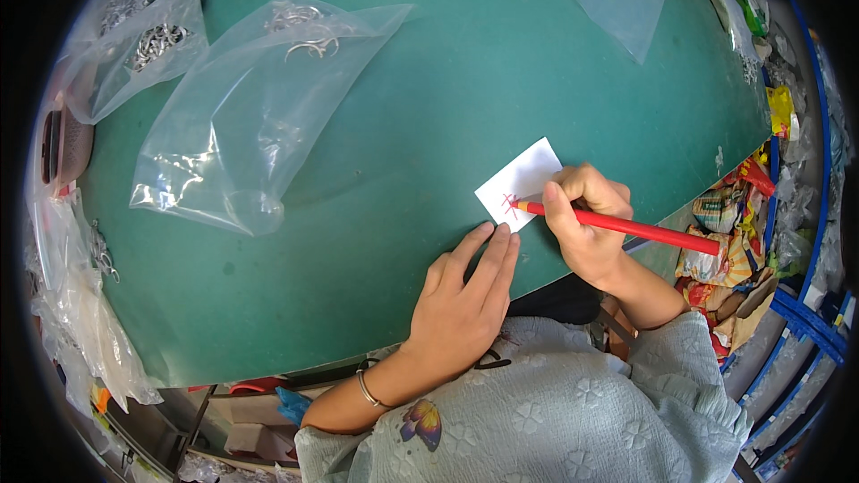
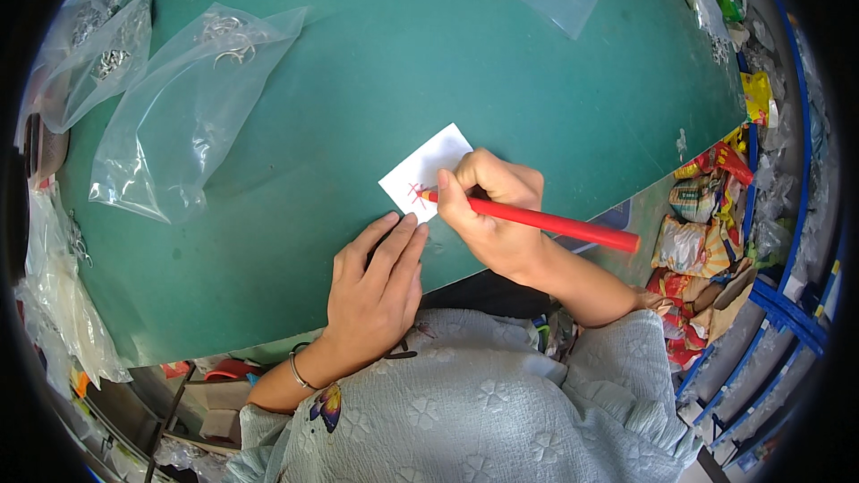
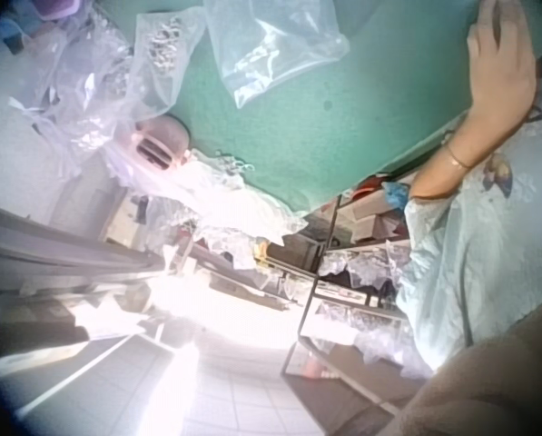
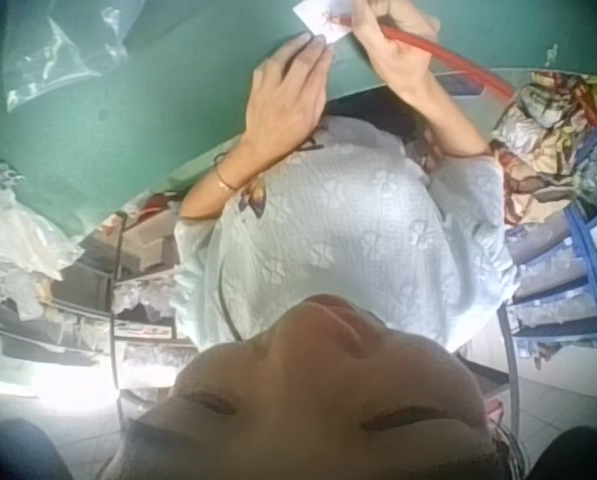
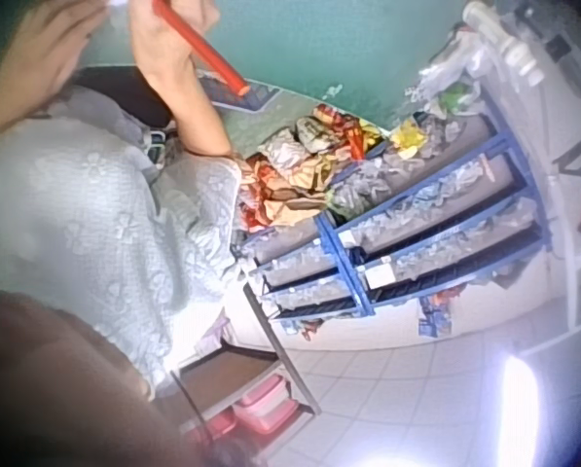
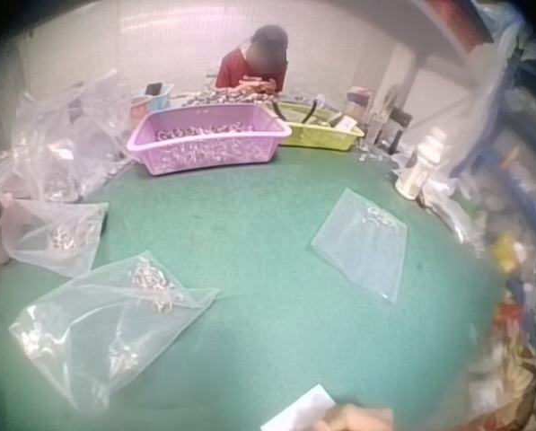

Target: The person sorts small metallic hooks into plastic bags by hand, then writes numbers on a small piece of paper using a red pencil.

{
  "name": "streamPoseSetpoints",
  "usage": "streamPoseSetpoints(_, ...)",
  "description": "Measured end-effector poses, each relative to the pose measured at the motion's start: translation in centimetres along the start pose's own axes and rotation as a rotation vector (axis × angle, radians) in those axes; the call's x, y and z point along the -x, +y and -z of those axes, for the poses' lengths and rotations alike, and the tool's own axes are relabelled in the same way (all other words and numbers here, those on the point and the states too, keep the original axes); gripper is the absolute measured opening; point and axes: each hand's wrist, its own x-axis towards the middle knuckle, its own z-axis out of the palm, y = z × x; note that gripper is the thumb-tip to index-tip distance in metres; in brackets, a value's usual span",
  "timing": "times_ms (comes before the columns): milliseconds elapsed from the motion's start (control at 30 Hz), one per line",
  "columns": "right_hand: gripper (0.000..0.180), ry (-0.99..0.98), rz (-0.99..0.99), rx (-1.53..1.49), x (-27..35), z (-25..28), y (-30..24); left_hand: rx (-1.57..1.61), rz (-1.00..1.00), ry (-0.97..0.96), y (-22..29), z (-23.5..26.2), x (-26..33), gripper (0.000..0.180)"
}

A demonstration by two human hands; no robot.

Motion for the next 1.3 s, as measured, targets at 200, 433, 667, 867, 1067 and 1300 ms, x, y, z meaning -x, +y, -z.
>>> streamPoseSetpoints(200,0.025,-0.043,0.035,0.061,-0.03,-0.03,-0.08,-0.019,-0.041,0.014,-0.17,-0.11,0.03,0.040)
streamPoseSetpoints(433,0.025,0.068,-0.153,-0.183,0.24,0.26,-0.07,0.005,0.010,0.002,0.12,-0.03,0.05,0.043)
streamPoseSetpoints(667,0.024,0.073,-0.090,-0.122,0.06,0.04,-0.04,-0.085,-0.044,-0.023,-0.05,0.00,-0.06,0.043)
streamPoseSetpoints(867,0.024,0.039,-0.048,-0.100,0.03,-0.02,0.02,-0.112,-0.056,-0.028,-0.07,0.02,-0.13,0.044)
streamPoseSetpoints(1067,0.024,0.027,-0.043,-0.034,-0.05,-0.07,-0.14,-0.122,-0.058,-0.021,-0.07,-0.15,-0.08,0.043)
streamPoseSetpoints(1300,0.024,-0.030,-0.004,0.026,0.10,0.22,-0.09,-0.124,-0.050,-0.012,-0.08,-0.16,-0.07,0.042)
